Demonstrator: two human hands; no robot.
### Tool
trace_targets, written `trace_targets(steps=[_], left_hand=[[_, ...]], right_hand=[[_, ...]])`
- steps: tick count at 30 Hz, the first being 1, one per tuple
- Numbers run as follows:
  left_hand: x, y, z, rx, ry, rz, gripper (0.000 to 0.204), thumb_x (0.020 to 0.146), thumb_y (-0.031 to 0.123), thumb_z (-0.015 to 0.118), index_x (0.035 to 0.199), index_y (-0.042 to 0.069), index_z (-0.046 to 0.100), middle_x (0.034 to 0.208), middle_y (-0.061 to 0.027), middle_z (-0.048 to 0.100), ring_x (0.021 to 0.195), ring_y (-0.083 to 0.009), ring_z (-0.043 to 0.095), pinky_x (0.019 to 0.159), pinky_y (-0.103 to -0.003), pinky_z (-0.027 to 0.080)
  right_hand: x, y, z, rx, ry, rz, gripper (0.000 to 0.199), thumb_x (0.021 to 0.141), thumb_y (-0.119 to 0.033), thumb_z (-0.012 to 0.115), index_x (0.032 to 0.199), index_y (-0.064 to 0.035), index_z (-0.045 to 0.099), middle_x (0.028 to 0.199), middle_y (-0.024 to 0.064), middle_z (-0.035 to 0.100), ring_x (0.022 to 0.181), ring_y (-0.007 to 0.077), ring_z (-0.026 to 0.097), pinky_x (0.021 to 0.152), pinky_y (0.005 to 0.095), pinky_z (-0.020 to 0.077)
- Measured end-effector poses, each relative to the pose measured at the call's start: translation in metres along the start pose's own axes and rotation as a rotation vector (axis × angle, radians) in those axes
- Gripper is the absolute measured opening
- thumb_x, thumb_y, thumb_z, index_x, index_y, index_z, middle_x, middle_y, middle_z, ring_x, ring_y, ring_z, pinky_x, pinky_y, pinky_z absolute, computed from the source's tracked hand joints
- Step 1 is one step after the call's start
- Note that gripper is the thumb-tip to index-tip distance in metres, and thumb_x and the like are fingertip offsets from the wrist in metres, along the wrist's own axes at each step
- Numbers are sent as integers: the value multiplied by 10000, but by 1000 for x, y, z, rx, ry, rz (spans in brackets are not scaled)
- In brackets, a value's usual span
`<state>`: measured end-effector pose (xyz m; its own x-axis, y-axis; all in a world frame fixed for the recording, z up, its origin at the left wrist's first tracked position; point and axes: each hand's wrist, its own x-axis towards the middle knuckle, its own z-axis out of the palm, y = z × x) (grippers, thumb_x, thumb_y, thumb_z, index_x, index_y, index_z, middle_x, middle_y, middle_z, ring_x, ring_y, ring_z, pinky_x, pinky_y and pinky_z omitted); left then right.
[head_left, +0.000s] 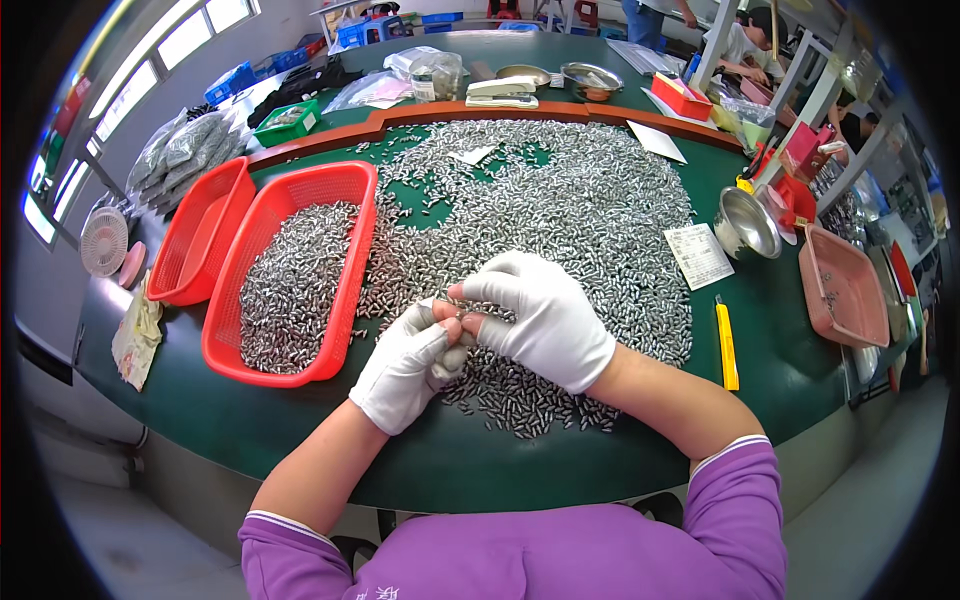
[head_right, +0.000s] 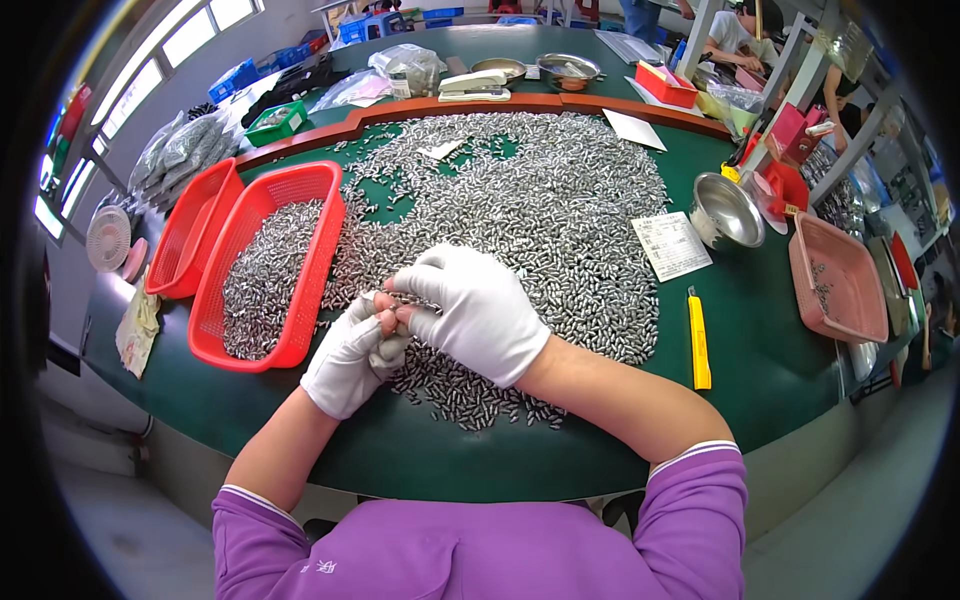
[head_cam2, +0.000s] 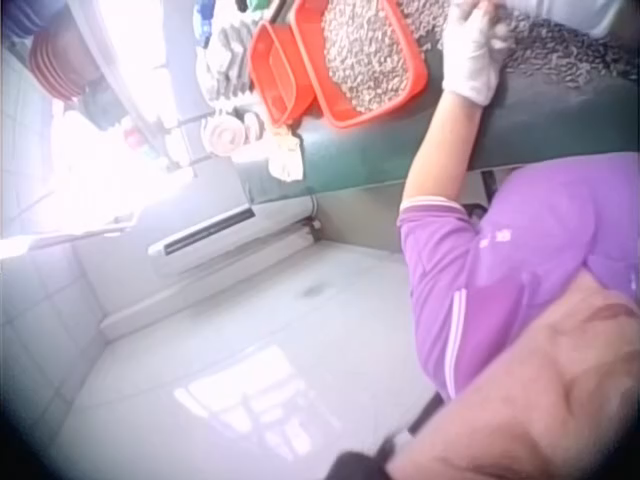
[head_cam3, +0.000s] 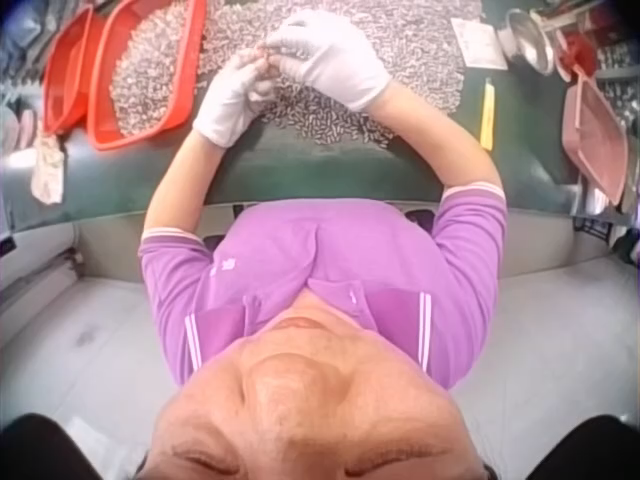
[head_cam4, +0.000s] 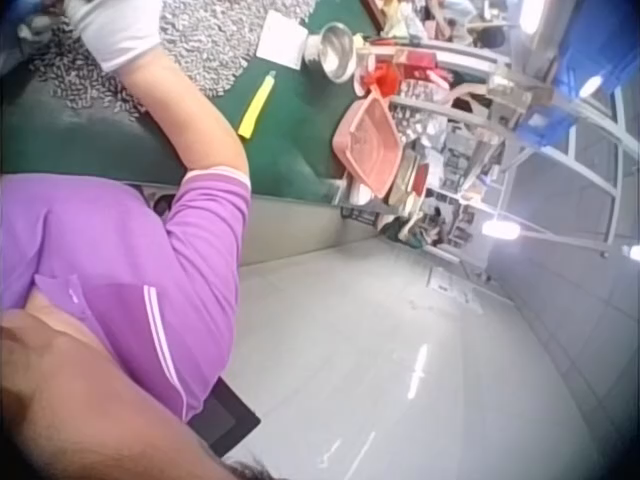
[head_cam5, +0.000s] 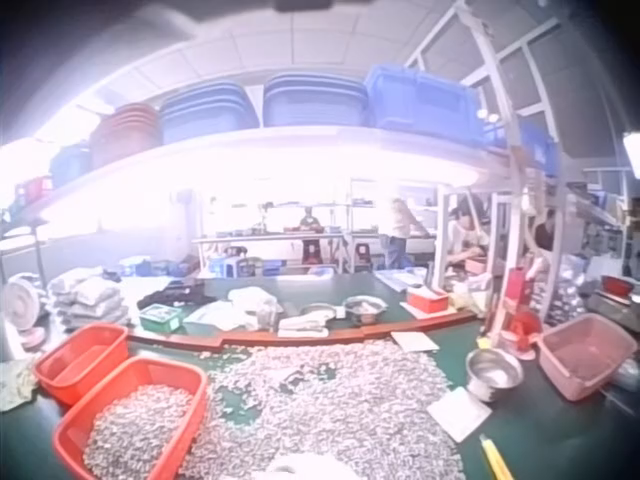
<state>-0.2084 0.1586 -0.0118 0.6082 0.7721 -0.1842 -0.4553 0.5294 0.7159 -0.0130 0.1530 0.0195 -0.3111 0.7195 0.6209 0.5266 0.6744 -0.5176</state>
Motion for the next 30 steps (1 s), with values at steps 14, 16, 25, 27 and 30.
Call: trace_targets(steps=[14,16,25,27,30], left_hand=[[1,1,4,20,29,-24,147,928,157,647,1040,104,568,895,-12,606,660,-67,506,567,-185,398],[0,1,3,44,48,-15,146,927,155,648,1036,103,567,892,-12,604,661,-68,505,566,-185,397],[-2,0,5,133,83,37,125,918,160,661,993,115,571,862,-9,590,670,-74,504,568,-196,380],[-2,0,5,112,69,33,117,912,155,667,972,110,577,852,-9,590,674,-75,506,575,-195,387],[-2,0,3,69,49,31,117,907,149,674,957,104,578,850,-10,594,675,-76,508,582,-191,393]], right_hand=[[-2,5,-5,74,-40,-12,162,727,-120,750,882,-102,704,822,57,632,764,255,629,670,353,517],[-1,2,-3,83,-22,21,161,723,-118,753,875,-104,702,829,59,630,763,256,627,670,356,517],[1,0,-4,54,21,-35,145,698,-101,757,825,-98,686,811,70,614,740,267,619,660,363,511],[2,0,-5,47,25,-51,141,693,-102,757,813,-95,684,800,71,614,736,269,618,653,366,509],[2,-2,-6,14,8,-58,129,688,-120,755,789,-91,682,772,70,611,728,273,619,641,373,508]])
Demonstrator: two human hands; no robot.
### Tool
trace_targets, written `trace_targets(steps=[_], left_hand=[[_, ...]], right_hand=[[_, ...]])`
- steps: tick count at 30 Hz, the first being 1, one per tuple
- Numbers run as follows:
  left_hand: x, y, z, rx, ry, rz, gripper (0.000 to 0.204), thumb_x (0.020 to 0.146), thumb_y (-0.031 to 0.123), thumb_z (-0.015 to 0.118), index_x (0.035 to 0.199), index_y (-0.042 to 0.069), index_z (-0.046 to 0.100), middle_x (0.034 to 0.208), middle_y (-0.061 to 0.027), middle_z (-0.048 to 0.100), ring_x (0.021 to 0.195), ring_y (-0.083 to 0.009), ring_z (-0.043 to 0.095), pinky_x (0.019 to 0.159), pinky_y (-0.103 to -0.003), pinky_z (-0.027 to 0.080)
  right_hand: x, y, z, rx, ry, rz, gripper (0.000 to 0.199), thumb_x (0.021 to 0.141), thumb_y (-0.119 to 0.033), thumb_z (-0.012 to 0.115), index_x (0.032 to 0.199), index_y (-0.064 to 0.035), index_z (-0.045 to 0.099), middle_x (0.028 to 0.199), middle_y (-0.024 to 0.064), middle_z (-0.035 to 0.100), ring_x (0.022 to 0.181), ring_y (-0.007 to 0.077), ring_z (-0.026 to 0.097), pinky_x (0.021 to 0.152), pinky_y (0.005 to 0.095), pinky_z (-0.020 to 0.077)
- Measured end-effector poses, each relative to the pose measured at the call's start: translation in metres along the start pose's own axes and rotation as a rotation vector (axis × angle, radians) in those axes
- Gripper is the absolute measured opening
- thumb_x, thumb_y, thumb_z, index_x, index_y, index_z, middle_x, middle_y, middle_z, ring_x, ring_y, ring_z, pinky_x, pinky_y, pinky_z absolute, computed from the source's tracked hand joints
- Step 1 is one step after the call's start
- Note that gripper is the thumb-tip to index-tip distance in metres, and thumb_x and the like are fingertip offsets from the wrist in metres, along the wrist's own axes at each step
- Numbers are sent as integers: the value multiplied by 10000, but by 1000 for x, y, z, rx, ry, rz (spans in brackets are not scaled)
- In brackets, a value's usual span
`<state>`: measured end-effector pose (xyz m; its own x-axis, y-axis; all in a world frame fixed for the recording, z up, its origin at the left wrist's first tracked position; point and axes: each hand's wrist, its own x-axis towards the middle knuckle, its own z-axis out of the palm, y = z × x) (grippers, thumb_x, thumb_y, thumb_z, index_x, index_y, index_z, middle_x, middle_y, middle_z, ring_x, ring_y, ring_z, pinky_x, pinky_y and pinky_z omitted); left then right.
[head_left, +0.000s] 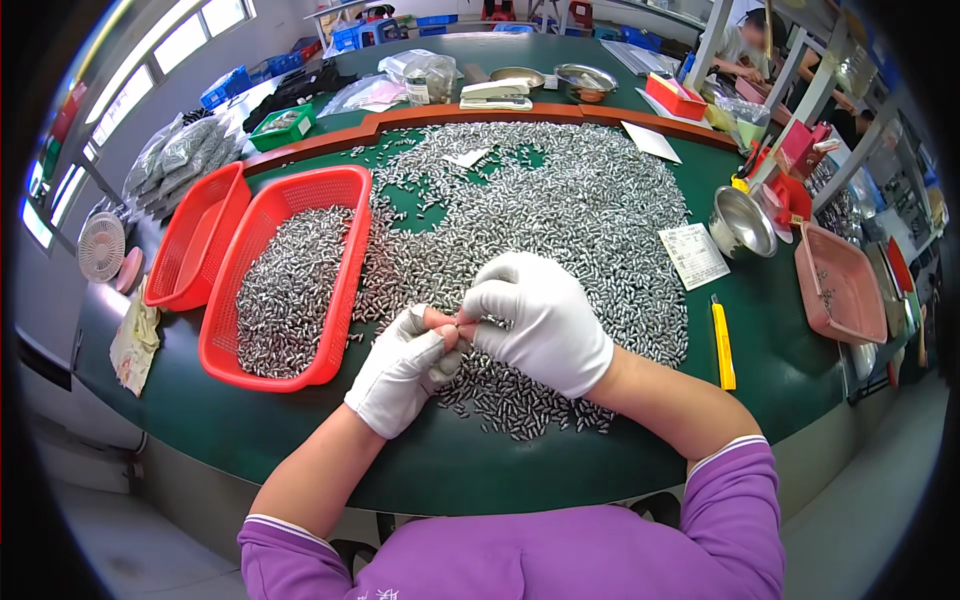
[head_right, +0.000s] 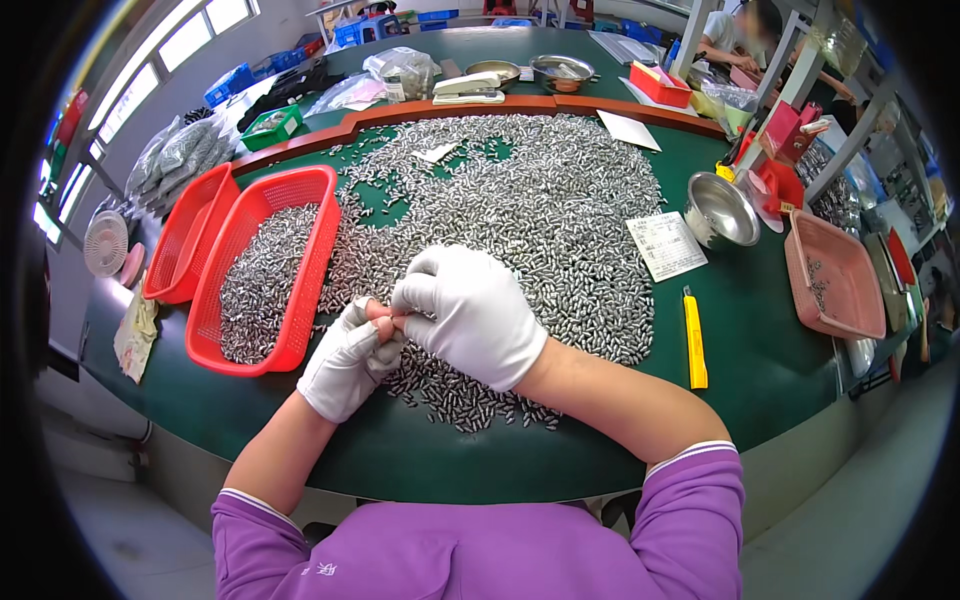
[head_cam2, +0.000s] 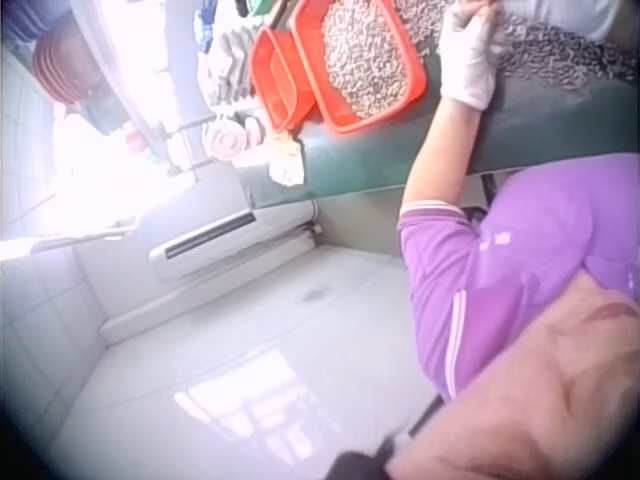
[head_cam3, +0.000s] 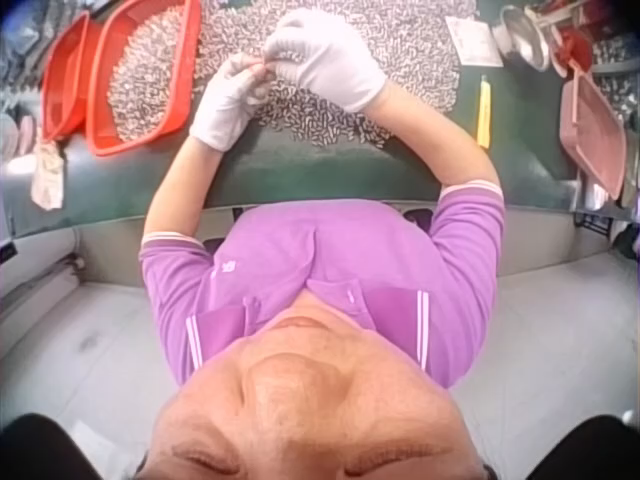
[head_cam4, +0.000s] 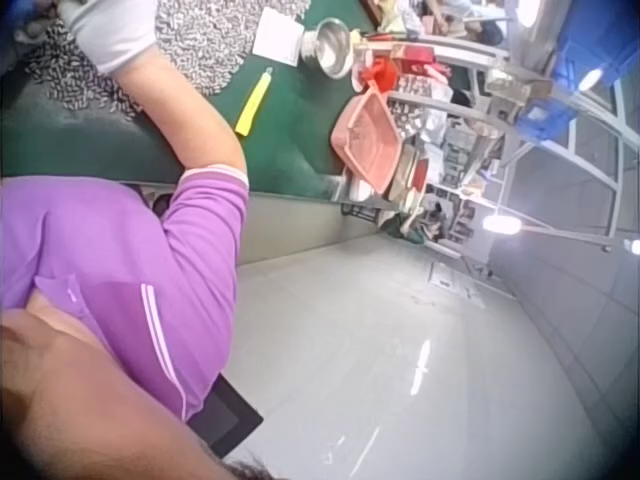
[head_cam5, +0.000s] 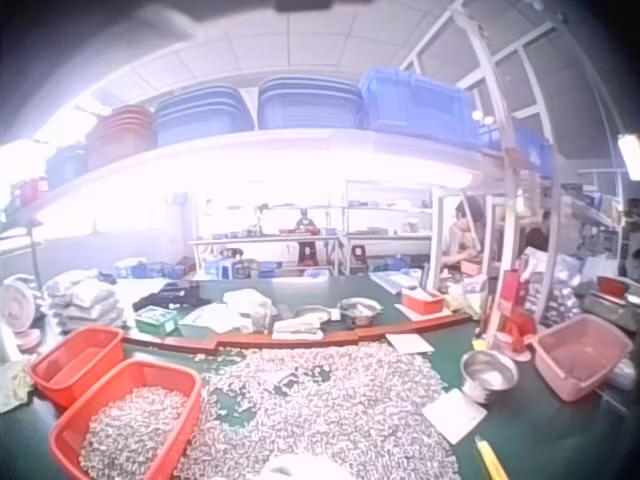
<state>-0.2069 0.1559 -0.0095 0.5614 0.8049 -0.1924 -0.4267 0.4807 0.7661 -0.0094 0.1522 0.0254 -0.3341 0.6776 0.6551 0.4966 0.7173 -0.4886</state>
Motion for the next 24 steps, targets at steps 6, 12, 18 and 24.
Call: trace_targets(steps=[6,12,18,24], left_hand=[[1,2,1,-7,2,-17,111,903,133,674,938,97,575,850,-24,605,671,-76,516,585,-185,404],[1,1,-2,-88,-56,-9,92,913,111,653,942,90,568,836,-23,594,660,-70,505,578,-185,402],[3,0,-4,-139,-123,-47,111,913,111,648,964,100,549,839,-12,566,636,-60,469,562,-177,376],[3,0,-3,-40,-84,-19,104,914,100,640,967,117,552,845,-12,563,637,-58,462,547,-176,355]], right_hand=[[-2,-3,-1,-128,-6,-44,172,649,-81,782,754,-99,646,773,43,616,727,245,614,638,351,497],[-5,-4,3,-10,11,49,151,704,-104,782,762,-86,644,765,65,597,716,239,605,656,331,487],[-2,-9,1,344,-135,584,155,765,-152,764,814,-48,661,790,75,602,742,171,595,671,294,481],[-1,-1,1,262,-139,536,152,781,-153,743,835,-37,661,800,73,599,750,157,591,686,295,485]])
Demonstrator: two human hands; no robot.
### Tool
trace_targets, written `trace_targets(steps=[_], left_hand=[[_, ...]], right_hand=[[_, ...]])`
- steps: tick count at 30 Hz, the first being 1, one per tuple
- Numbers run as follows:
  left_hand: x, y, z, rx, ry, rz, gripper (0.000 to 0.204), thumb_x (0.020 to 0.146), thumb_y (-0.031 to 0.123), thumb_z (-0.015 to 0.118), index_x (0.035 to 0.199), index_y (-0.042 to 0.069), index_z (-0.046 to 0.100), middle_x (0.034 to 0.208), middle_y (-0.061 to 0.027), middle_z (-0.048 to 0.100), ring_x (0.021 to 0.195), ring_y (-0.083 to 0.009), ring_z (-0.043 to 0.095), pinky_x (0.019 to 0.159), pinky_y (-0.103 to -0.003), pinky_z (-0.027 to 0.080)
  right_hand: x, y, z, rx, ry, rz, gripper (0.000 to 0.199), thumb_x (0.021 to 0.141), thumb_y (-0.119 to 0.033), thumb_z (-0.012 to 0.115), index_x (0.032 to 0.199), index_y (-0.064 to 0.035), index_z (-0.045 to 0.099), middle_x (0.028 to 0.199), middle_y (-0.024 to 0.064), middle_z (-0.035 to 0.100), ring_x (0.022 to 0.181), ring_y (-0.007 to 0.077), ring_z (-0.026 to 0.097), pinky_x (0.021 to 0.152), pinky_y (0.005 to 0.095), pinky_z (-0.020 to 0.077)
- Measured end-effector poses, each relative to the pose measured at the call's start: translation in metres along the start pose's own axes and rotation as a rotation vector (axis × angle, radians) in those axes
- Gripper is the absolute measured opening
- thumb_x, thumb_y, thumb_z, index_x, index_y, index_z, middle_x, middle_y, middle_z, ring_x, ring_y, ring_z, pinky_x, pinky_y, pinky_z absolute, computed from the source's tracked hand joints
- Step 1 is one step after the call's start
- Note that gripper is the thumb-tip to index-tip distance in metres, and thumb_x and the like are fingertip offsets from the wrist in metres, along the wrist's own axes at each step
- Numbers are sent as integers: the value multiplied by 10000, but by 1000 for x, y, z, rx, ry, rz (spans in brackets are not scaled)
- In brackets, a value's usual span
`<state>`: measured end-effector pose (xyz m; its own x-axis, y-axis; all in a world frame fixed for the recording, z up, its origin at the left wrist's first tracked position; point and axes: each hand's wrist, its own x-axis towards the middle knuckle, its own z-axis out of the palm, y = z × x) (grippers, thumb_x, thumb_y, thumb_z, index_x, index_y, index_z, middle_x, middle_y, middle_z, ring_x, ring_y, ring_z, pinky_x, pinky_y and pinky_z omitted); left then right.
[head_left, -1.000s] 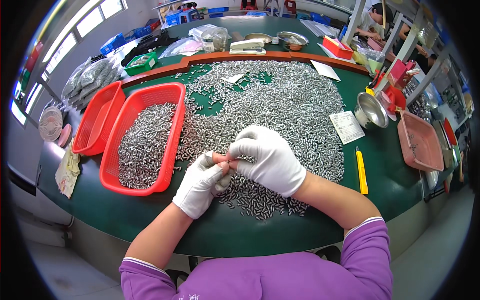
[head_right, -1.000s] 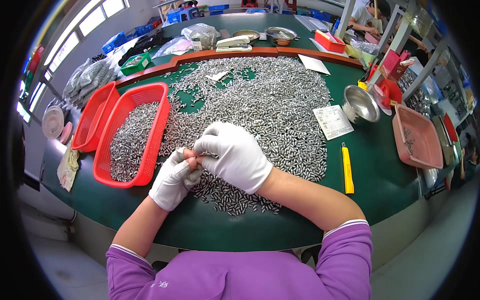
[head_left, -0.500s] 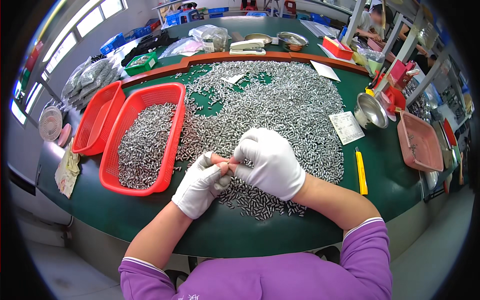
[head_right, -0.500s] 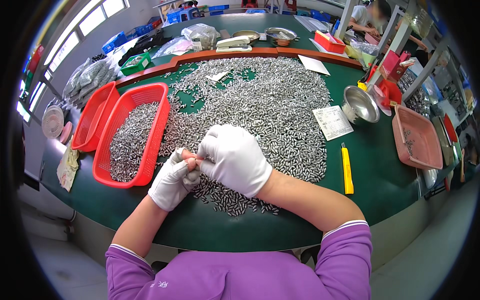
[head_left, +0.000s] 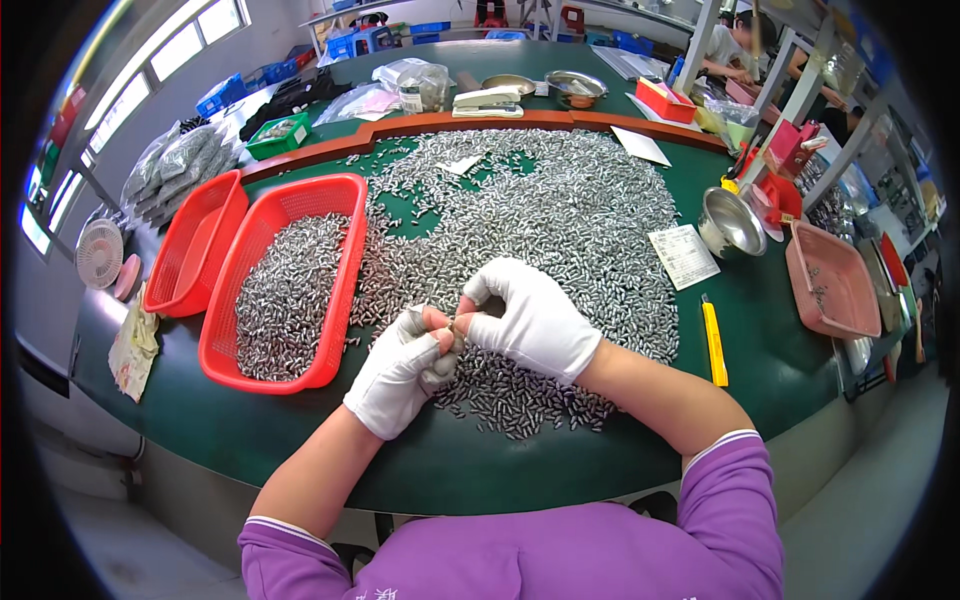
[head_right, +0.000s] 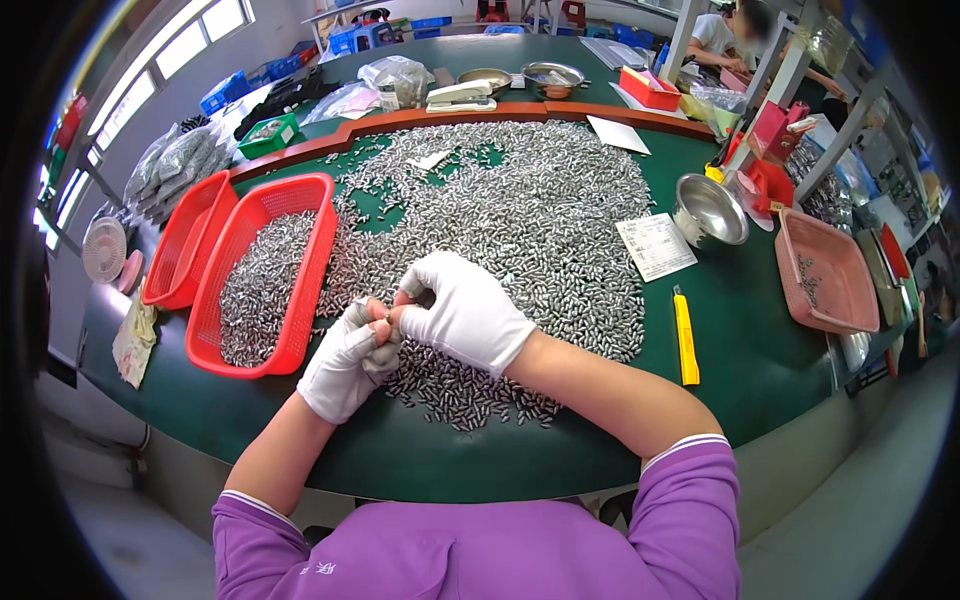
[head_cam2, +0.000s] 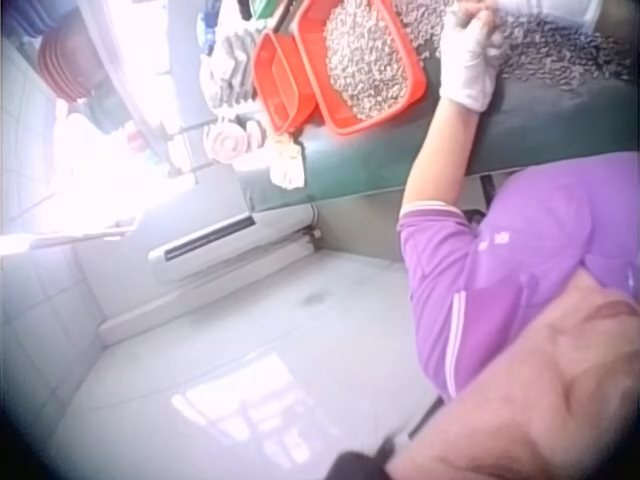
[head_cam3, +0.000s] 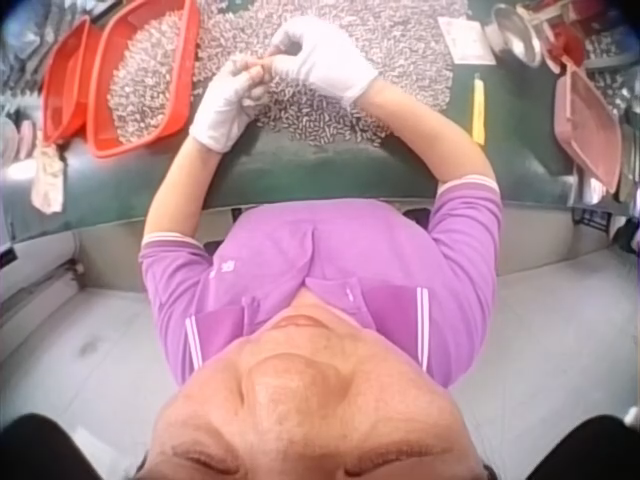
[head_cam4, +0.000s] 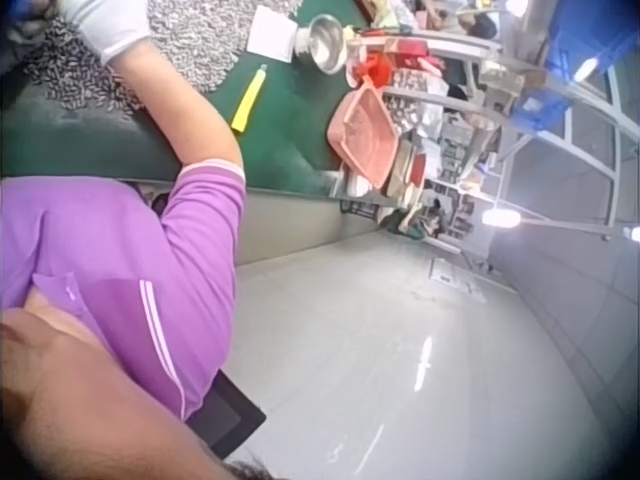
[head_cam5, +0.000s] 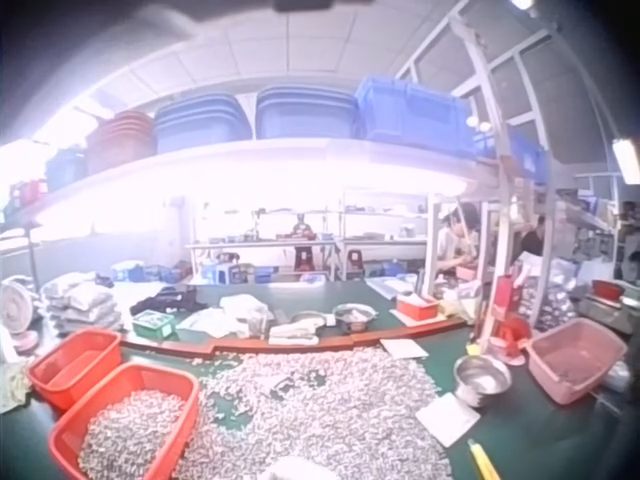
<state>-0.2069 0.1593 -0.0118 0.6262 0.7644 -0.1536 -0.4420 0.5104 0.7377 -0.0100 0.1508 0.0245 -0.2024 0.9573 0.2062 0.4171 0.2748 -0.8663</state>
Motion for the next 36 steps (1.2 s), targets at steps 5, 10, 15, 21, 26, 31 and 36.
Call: trace_targets(steps=[5,10,15,21,26,31,36], left_hand=[[-1,0,-1,-37,-25,27,108,914,93,636,974,115,549,854,-14,563,635,-63,457,543,-178,351],[0,2,6,19,34,37,134,913,109,643,984,117,531,866,-3,540,641,-65,448,546,-186,345],[-1,2,5,165,116,71,191,883,126,689,974,102,523,844,-11,544,636,-76,451,548,-192,348],[1,-4,-2,152,131,116,167,878,89,693,944,117,541,835,-4,579,625,-88,473,540,-203,368],[1,-3,-3,182,91,119,173,875,93,695,943,128,539,818,2,572,626,-82,466,548,-202,366],[2,-2,-8,252,100,156,193,877,106,697,945,131,518,792,14,541,591,-67,430,513,-199,319],[4,0,-3,241,67,178,172,887,146,692,958,138,535,759,43,512,552,-37,388,491,-169,315]], right_hand=[[3,5,1,17,9,-45,134,811,-112,711,907,-34,660,840,73,608,782,163,610,716,292,497],[2,4,-1,-228,112,-474,135,728,-98,746,833,-74,665,805,60,640,785,261,630,697,355,515],[2,4,0,-320,98,-496,114,741,-169,735,804,-97,672,807,69,636,775,274,634,690,385,510],[-2,1,2,-427,180,-522,117,748,-198,702,732,-105,632,767,70,596,751,287,609,675,409,495],[-5,0,2,-424,191,-482,143,754,-223,697,718,-102,630,750,75,598,735,283,618,655,403,502],[-4,0,6,-309,161,-386,166,747,-233,688,718,-80,632,754,105,608,745,312,617,674,418,504],[4,8,10,-271,144,-321,159,728,-239,699,738,-83,667,781,120,640,781,324,640,709,416,516]])
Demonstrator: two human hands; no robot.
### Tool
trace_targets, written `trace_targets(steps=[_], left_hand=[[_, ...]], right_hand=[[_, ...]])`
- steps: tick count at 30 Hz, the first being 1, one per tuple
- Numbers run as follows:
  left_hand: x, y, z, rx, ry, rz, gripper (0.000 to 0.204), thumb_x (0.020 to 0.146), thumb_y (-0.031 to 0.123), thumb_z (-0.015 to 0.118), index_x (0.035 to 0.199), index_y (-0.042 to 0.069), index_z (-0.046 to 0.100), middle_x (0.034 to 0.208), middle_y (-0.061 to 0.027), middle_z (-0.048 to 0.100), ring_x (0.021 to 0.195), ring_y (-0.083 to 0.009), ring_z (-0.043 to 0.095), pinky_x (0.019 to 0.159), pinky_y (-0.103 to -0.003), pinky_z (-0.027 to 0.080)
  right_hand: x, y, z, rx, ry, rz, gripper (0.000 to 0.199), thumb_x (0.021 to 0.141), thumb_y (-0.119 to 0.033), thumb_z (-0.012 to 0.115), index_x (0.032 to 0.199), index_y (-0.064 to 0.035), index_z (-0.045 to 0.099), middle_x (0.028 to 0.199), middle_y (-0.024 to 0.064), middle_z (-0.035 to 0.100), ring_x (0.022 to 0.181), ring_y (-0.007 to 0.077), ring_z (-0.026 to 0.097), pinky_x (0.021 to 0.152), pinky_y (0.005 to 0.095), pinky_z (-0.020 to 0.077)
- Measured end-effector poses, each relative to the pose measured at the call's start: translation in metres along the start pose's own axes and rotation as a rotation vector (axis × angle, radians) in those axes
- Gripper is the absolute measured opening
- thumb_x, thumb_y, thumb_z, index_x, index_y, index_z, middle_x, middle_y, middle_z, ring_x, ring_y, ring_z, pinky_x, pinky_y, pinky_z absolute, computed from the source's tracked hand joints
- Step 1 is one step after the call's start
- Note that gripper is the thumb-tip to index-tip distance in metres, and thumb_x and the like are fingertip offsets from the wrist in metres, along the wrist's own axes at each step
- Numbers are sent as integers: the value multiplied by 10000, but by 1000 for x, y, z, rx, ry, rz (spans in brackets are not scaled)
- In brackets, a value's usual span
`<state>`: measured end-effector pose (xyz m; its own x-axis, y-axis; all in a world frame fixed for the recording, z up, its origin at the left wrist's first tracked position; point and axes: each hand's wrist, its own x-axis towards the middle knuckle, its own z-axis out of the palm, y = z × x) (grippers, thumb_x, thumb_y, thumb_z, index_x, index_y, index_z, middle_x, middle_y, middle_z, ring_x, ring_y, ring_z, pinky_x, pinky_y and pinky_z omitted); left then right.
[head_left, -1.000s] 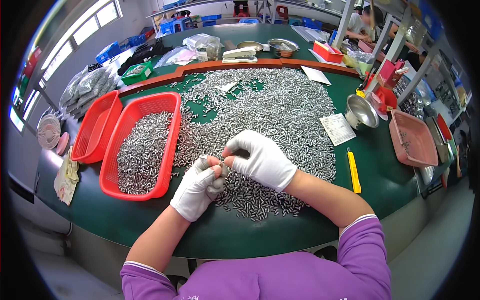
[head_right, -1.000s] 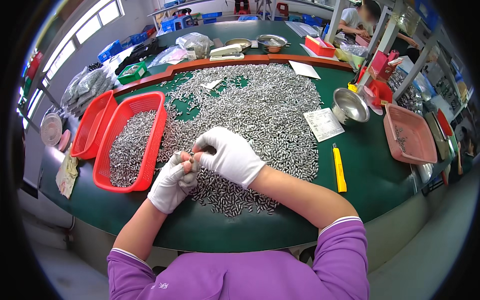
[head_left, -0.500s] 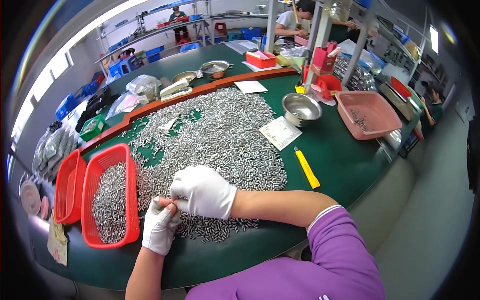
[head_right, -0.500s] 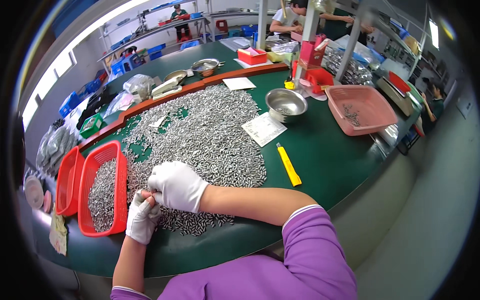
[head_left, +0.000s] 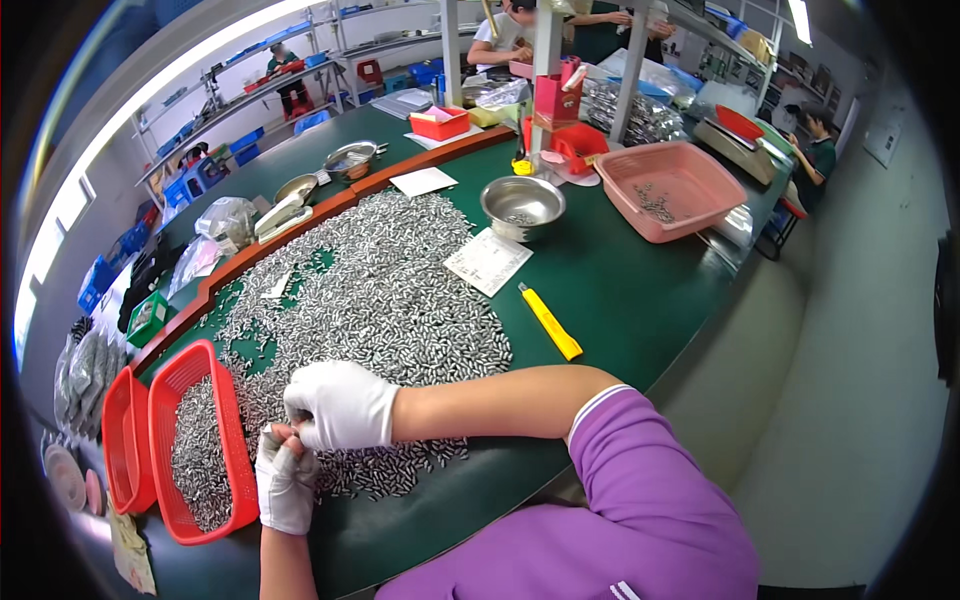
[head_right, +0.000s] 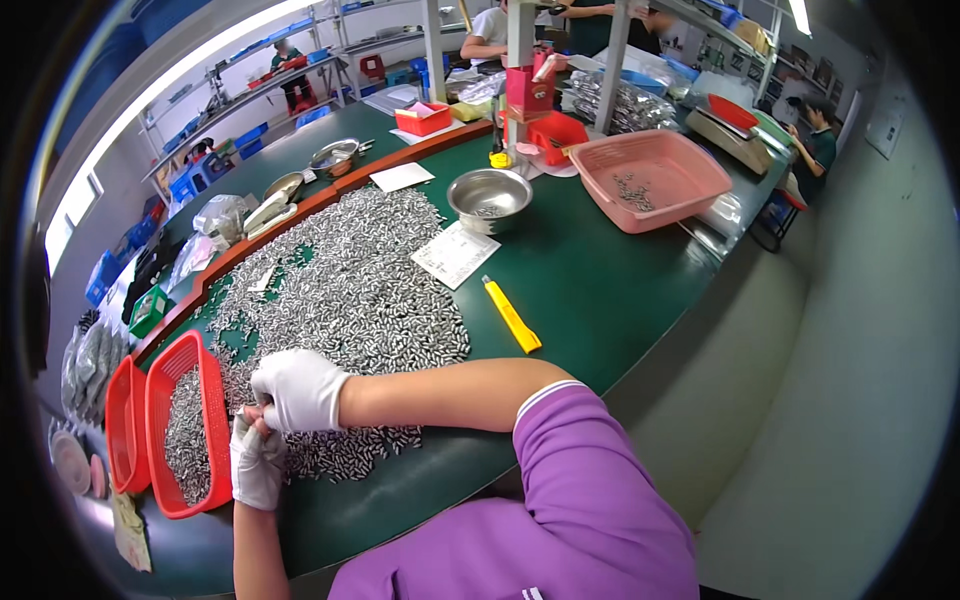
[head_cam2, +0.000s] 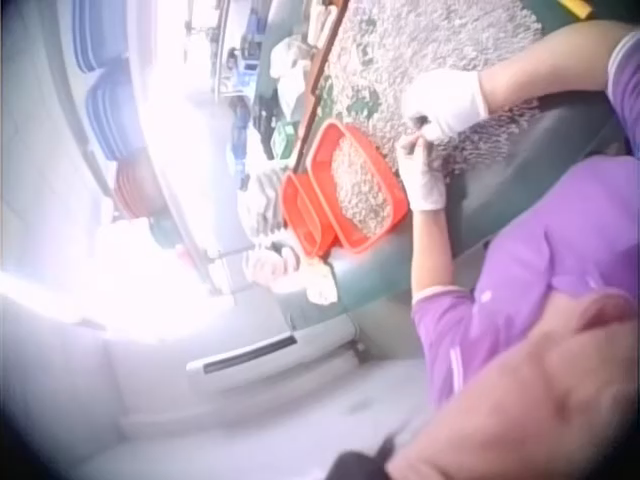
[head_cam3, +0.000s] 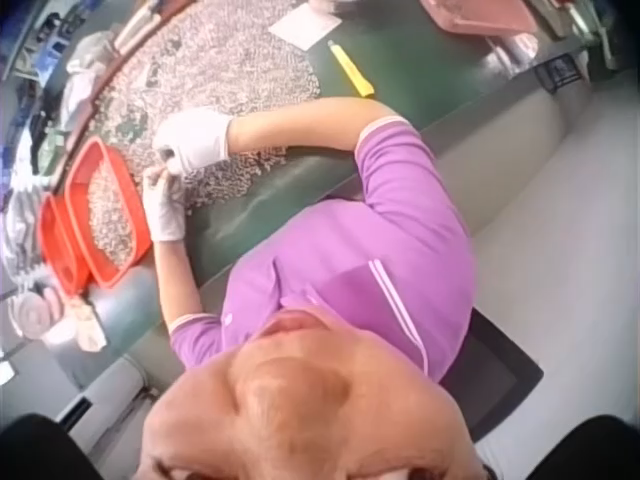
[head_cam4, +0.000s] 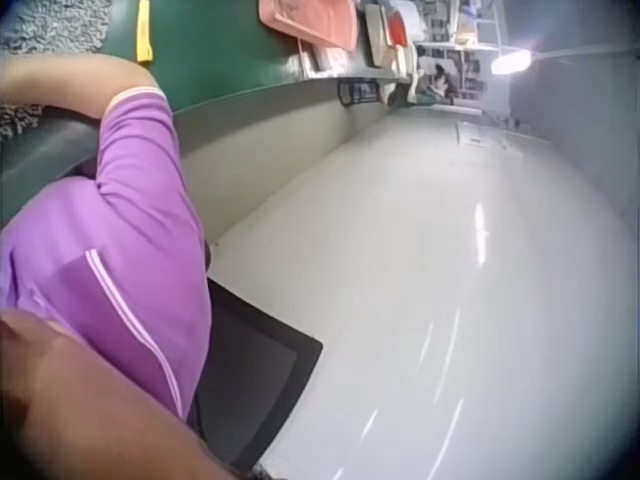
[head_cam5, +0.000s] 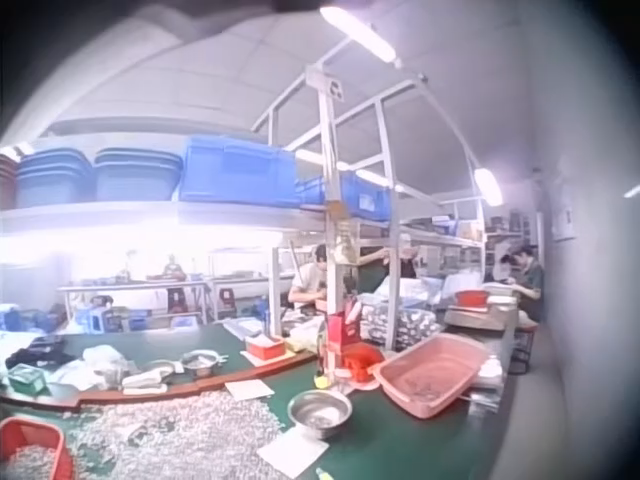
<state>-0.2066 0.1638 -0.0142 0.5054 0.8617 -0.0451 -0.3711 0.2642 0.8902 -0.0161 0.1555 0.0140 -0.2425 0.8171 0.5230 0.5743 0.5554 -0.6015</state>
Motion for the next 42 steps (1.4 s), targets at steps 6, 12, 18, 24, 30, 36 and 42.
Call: trace_targets(steps=[6,12,18,24,30,36,42], left_hand=[[10,4,-17,-144,-62,19,137,943,206,622,947,117,518,682,46,376,477,-37,283,409,-184,235],[3,7,-21,-60,-11,53,107,970,221,576,982,132,518,599,74,311,435,-37,241,384,-205,188],[1,8,-15,326,131,211,75,956,182,575,954,123,527,623,77,367,457,-16,287,397,-187,213],[-54,17,14,1081,273,379,94,848,-20,635,880,51,584,707,51,491,585,-36,390,529,-208,329],[-108,-10,19,1279,255,144,102,787,-31,697,806,16,608,662,2,542,577,-43,476,543,-210,406],[-120,-21,14,1416,307,199,95,768,22,708,811,23,624,713,-123,612,594,-217,605,585,-305,488],[-119,-10,30,1460,318,118,128,782,88,713,899,76,661,721,-101,632,625,-244,626,591,-322,490]], right_hand=[[16,17,-40,-87,217,-25,60,739,-126,642,749,-68,638,774,138,627,774,328,626,725,421,514],[1,38,-120,-529,223,122,135,794,-217,583,799,-105,659,811,124,654,790,323,642,737,435,523],[-63,61,-178,-873,9,573,414,884,-438,545,916,-58,705,932,183,692,855,349,677,764,448,538],[-127,17,-205,-809,-16,845,351,858,-377,627,1104,-131,667,1023,115,656,965,308,638,831,423,516],[-160,14,-182,-808,-116,979,493,800,-458,686,1137,-109,595,1041,145,626,978,331,629,823,431,516],[-160,41,-177,-880,-67,992,220,832,-271,614,925,-77,659,909,168,685,866,359,668,757,456,543],[-162,-20,-136,-173,240,598,252,914,-155,490,1098,-3,570,835,216,630,762,340,645,701,388,506]])
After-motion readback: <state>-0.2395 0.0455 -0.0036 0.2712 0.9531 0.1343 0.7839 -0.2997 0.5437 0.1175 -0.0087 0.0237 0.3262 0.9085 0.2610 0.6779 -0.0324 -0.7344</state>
